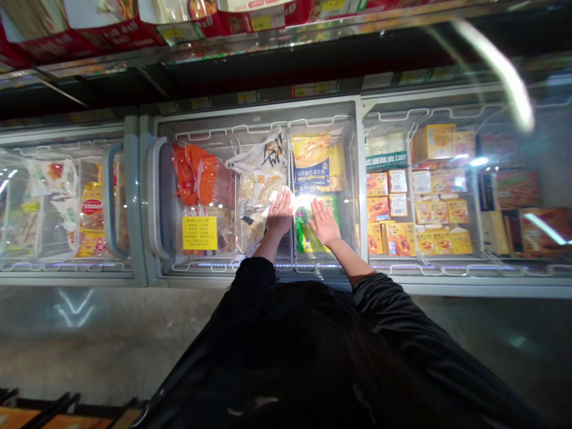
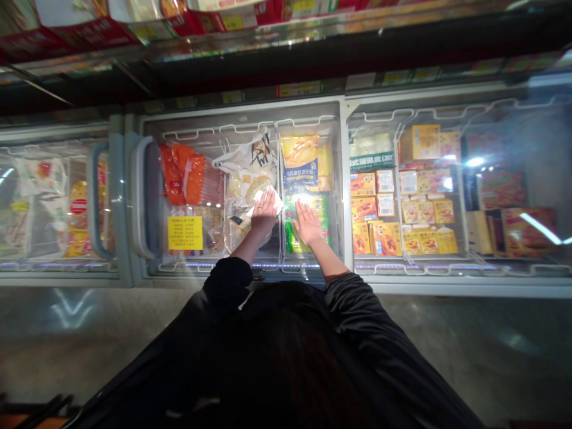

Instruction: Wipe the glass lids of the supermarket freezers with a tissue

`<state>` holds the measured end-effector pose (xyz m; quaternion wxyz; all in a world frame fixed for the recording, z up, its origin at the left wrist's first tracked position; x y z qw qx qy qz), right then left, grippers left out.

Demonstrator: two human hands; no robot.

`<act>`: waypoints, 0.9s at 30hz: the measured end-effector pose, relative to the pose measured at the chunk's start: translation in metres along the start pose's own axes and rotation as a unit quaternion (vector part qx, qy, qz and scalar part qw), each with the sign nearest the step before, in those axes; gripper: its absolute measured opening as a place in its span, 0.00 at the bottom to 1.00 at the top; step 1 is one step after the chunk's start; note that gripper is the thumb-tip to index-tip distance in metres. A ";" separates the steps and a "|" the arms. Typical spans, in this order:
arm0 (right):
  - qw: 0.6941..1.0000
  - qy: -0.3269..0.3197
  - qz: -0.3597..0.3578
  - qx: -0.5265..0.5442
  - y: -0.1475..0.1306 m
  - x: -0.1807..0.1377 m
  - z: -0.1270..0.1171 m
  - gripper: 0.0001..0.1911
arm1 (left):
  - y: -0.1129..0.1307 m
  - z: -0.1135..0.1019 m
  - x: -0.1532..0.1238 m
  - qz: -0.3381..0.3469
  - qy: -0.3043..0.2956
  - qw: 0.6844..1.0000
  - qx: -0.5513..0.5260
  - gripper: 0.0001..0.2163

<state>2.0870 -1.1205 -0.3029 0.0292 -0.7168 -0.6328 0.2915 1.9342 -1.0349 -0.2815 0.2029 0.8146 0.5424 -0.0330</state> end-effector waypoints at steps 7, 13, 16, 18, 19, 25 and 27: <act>1.000 0.022 0.001 0.009 0.000 -0.001 0.001 0.35 | 0.000 0.011 -0.040 -0.022 0.002 1.000 0.006 0.29; 0.999 0.035 -0.001 0.016 0.001 -0.001 0.002 0.35 | 0.025 0.012 -0.007 0.042 0.012 0.999 -0.018 0.29; 0.999 0.038 -0.007 0.016 0.003 0.000 -0.001 0.35 | 0.020 0.001 0.027 0.035 0.038 0.998 -0.025 0.29; 0.999 0.042 -0.009 0.015 0.006 0.002 -0.004 0.35 | 0.011 -0.006 0.043 0.009 0.055 0.998 -0.029 0.29; 0.999 0.045 -0.009 0.014 0.007 0.004 -0.006 0.35 | 0.007 -0.008 0.047 -0.005 0.061 0.998 -0.029 0.29; 0.998 0.062 -0.007 0.014 0.015 0.033 -0.022 0.35 | 0.001 -0.002 0.020 -0.045 0.057 0.997 -0.023 0.30; 0.998 0.065 -0.009 0.014 0.016 0.045 -0.027 0.35 | 0.009 0.005 0.008 -0.057 0.041 0.997 -0.024 0.30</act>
Point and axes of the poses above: each hand's wrist, its own x-axis towards the middle knuckle, its own z-axis out of the palm, y = z × x, the point moved 6 cm from there along x, towards the middle knuckle, and after that the axes turned 4 degrees about y, right-handed, at the moved point
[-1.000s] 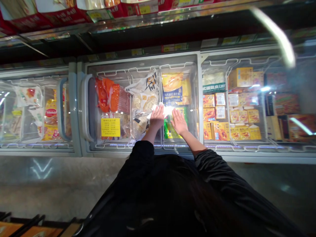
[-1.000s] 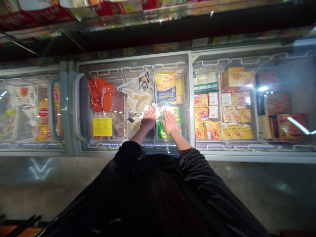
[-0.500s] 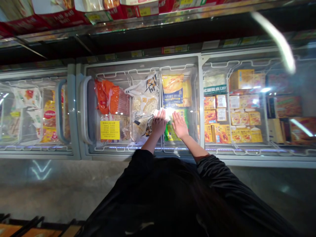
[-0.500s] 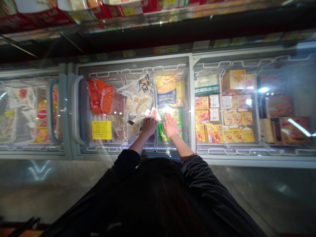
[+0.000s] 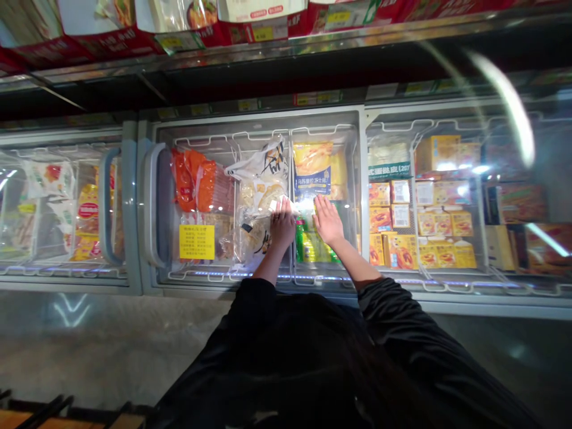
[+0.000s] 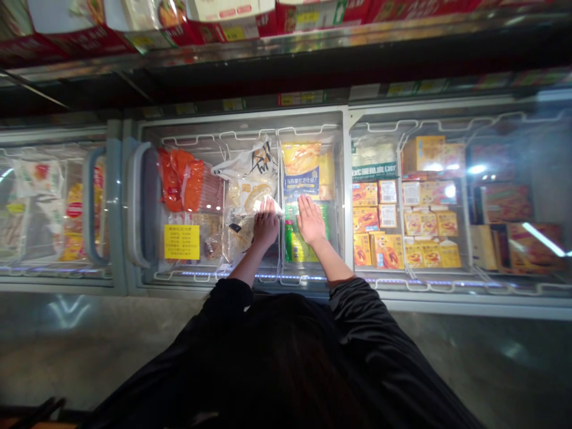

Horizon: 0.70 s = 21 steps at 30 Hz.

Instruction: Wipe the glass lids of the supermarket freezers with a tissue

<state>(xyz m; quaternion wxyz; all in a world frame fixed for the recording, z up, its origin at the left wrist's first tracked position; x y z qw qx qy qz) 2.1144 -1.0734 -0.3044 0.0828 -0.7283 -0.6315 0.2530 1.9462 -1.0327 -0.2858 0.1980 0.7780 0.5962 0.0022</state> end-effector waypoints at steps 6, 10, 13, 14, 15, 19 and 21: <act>1.000 -0.004 -0.008 0.000 -0.003 0.029 -0.003 0.35 | 0.024 0.010 0.008 0.001 -0.015 1.000 -0.013 0.29; 1.000 -0.007 -0.015 -0.004 -0.003 0.037 -0.002 0.35 | 0.018 0.000 0.041 0.033 0.001 0.999 -0.014 0.28; 1.000 -0.008 -0.020 -0.002 -0.001 0.039 -0.003 0.35 | 0.001 -0.011 0.054 0.021 0.017 1.000 -0.002 0.27; 1.000 -0.007 -0.023 -0.001 -0.001 0.039 -0.003 0.35 | -0.004 -0.014 0.053 0.015 0.023 1.000 0.004 0.27; 1.000 -0.006 -0.025 0.000 0.000 0.038 -0.003 0.35 | -0.008 -0.016 0.050 0.011 0.027 1.000 0.010 0.27; 1.000 0.006 -0.029 0.007 0.000 0.036 -0.003 0.34 | -0.003 -0.008 0.024 0.007 0.008 1.000 0.025 0.28; 0.999 0.014 -0.027 0.011 -0.001 0.035 -0.003 0.34 | 0.008 0.002 0.017 0.008 -0.012 1.000 0.022 0.28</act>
Point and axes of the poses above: each hand's wrist, its own x-axis towards the middle knuckle, its own z-axis out of the palm, y = z × x, the point moved 6 cm from there along x, towards the middle knuckle, and after that the axes turned 4 degrees about y, right-handed, at the moved point
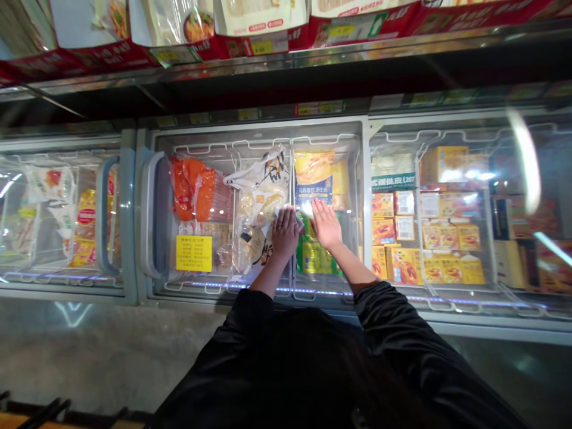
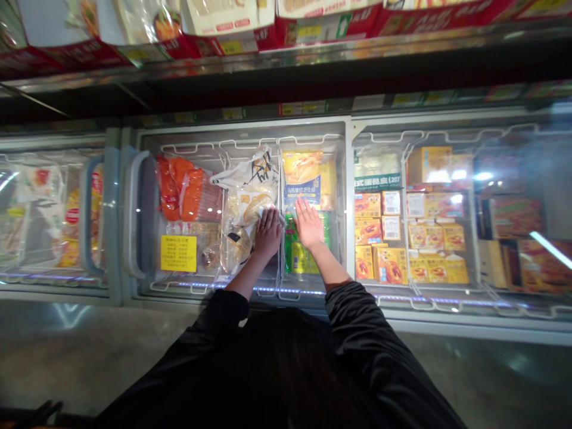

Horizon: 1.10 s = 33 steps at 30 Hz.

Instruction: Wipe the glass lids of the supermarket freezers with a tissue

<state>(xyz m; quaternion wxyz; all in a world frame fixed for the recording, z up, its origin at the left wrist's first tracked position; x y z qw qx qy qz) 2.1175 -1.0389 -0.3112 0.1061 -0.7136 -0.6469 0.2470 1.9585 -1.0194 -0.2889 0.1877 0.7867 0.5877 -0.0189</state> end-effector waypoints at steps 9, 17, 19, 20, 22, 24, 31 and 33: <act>1.000 -0.003 -0.003 0.017 0.004 0.001 0.000 0.34 | 0.015 -0.016 0.077 0.068 0.017 0.997 -0.024 0.28; 0.999 0.017 0.002 0.044 0.009 -0.001 -0.005 0.35 | 0.003 -0.018 0.053 0.000 0.017 1.000 -0.011 0.28; 0.998 0.027 0.008 0.049 0.011 -0.001 -0.005 0.37 | 0.015 -0.009 0.044 0.015 0.006 1.000 -0.020 0.29; 0.998 0.031 0.010 0.050 0.011 -0.002 -0.005 0.37 | 0.022 -0.006 0.043 0.028 0.005 0.999 -0.027 0.29; 0.998 0.037 0.011 0.050 0.012 -0.003 -0.004 0.39 | 0.032 -0.004 0.052 0.060 0.009 0.997 -0.041 0.30; 0.998 0.043 0.015 0.047 0.013 -0.004 -0.004 0.39 | 0.036 -0.007 0.071 0.085 0.011 0.995 -0.046 0.31; 0.997 0.059 0.029 0.034 0.017 -0.003 -0.008 0.38 | 0.015 -0.028 0.130 0.061 0.035 0.997 -0.041 0.30; 0.997 0.061 0.033 0.034 0.018 0.001 -0.011 0.38 | 0.010 -0.028 0.122 0.035 0.041 0.998 -0.041 0.30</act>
Point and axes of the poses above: each hand's wrist, its own x-axis towards the middle knuckle, its own z-axis out of the palm, y = z × x, the point moved 6 cm from there along x, towards the middle knuckle, and after that the axes turned 4 degrees about y, right-handed, at the moved point
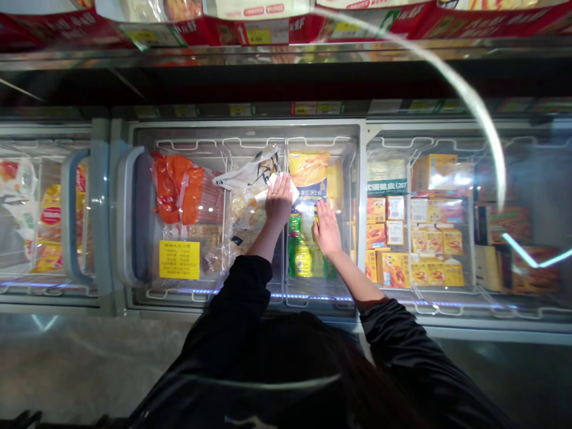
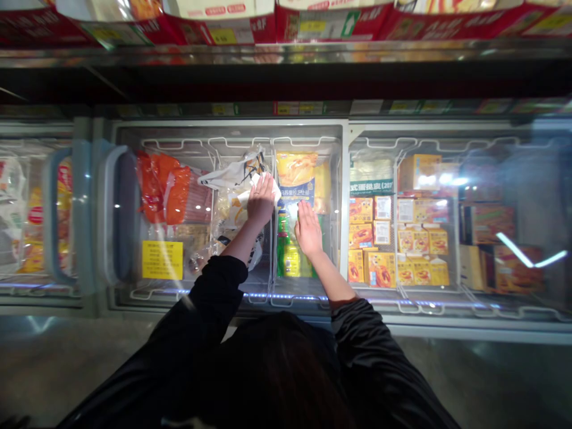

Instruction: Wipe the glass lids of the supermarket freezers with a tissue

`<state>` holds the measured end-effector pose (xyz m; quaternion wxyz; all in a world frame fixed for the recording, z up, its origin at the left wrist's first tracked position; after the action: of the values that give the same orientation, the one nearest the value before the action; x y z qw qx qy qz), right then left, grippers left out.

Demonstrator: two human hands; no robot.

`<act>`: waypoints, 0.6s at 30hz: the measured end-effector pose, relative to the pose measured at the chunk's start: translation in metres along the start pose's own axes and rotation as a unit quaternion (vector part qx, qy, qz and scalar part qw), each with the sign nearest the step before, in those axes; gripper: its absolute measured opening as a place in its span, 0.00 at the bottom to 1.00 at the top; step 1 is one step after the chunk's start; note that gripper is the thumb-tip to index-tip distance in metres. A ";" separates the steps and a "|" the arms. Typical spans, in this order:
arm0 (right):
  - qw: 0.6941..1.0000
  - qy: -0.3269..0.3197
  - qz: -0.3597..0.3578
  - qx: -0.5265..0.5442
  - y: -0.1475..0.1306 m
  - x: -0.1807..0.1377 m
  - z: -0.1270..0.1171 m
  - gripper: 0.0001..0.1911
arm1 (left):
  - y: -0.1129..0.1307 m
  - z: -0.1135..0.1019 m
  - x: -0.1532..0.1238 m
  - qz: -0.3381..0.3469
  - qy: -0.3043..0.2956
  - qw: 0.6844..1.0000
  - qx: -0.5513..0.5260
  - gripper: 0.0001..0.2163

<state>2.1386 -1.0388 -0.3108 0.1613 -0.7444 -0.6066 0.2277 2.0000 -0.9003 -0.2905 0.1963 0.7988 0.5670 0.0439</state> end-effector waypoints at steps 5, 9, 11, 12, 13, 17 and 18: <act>1.000 0.009 0.010 0.002 0.001 0.023 -0.004 0.37 | 0.009 0.008 -0.044 -0.028 -0.011 0.999 0.012 0.29; 1.000 0.013 0.012 0.008 -0.001 0.044 -0.007 0.37 | 0.021 0.016 -0.042 -0.008 -0.023 1.000 0.010 0.31; 1.000 0.012 0.009 0.012 -0.002 0.053 -0.008 0.37 | 0.024 0.016 -0.023 0.026 -0.022 0.999 0.003 0.31; 1.000 0.010 0.008 0.011 -0.002 0.057 -0.009 0.37 | 0.023 0.016 -0.011 0.039 -0.021 0.999 0.000 0.31; 1.000 0.007 0.005 0.007 -0.002 0.059 -0.010 0.36 | 0.021 0.015 0.003 0.046 -0.019 0.999 -0.003 0.30; 1.000 -0.012 0.005 -0.018 0.004 0.064 -0.011 0.36 | 0.002 0.005 0.045 0.029 -0.001 1.000 -0.005 0.28; 1.000 -0.015 0.005 -0.023 0.005 0.064 -0.011 0.35 | -0.003 0.002 0.048 0.019 0.008 1.000 -0.003 0.27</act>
<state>2.1594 -0.9772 -0.3130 0.1339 -0.7476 -0.6099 0.2261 2.0151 -0.8559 -0.3008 0.1931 0.8086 0.5531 0.0553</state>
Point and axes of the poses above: each hand's wrist, its own x-axis towards the middle knuckle, its own z-axis out of the palm, y = z × x, the point moved 6 cm from there along x, towards the middle knuckle, and after that the axes turned 4 degrees about y, right-handed, at the moved point
